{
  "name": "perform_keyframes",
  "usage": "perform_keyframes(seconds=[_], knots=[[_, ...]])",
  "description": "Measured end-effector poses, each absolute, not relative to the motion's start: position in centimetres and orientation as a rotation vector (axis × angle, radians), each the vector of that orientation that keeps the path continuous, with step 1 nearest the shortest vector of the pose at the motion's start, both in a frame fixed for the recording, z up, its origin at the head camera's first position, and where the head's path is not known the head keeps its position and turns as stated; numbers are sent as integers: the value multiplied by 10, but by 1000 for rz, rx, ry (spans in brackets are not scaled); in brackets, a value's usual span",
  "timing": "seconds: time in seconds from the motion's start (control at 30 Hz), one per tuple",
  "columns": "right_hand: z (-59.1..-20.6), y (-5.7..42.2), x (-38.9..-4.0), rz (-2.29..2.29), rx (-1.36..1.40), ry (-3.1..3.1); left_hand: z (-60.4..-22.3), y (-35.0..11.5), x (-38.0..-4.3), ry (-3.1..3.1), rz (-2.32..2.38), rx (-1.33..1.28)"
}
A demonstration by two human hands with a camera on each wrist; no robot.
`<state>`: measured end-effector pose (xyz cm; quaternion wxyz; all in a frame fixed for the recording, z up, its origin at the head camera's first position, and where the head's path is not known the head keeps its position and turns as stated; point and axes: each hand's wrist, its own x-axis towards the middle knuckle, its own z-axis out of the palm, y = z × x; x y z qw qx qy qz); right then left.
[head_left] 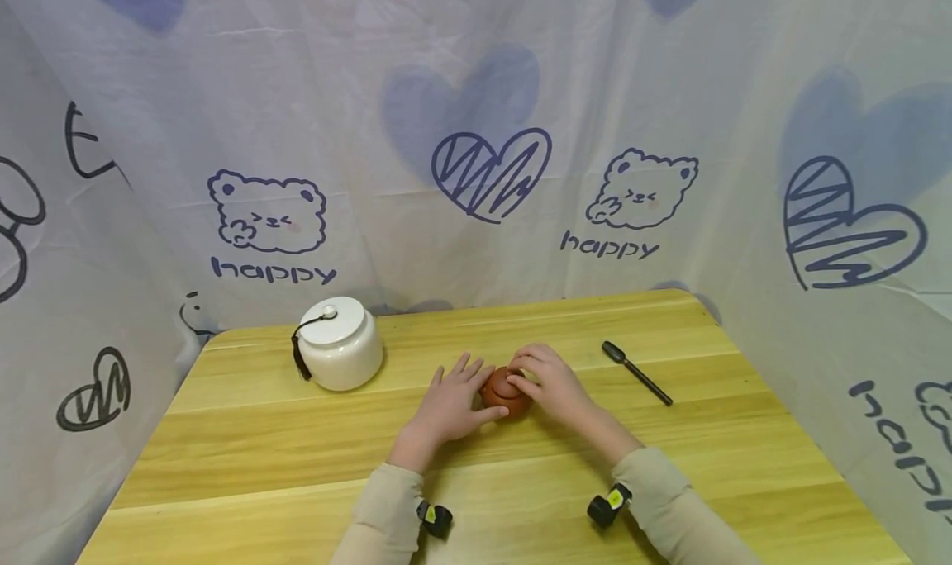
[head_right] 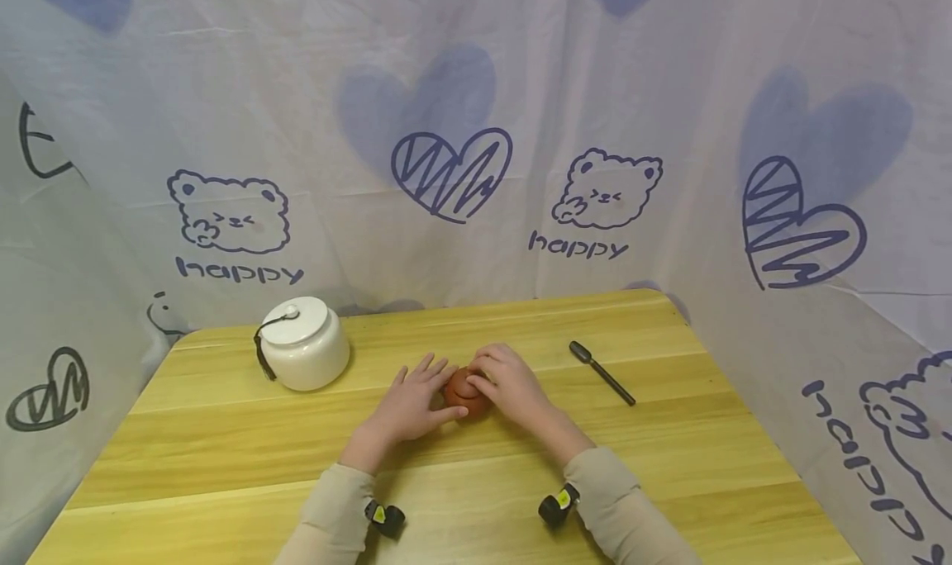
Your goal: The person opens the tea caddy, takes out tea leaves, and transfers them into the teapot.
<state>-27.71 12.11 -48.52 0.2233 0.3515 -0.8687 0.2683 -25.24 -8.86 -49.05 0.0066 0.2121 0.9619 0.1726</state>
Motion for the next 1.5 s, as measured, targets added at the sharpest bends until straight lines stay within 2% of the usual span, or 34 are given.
perform_keyframes(seconds=[0.57,1.07,1.5], knots=[[-474,150,-273,739,922,-2204,-494,-87,-251,2996,562,664],[-483,196,-270,772,654,-2273,-496,-88,-252,2965,642,675],[-504,208,-276,760,626,-2410,-495,-87,-252,2952,654,668]])
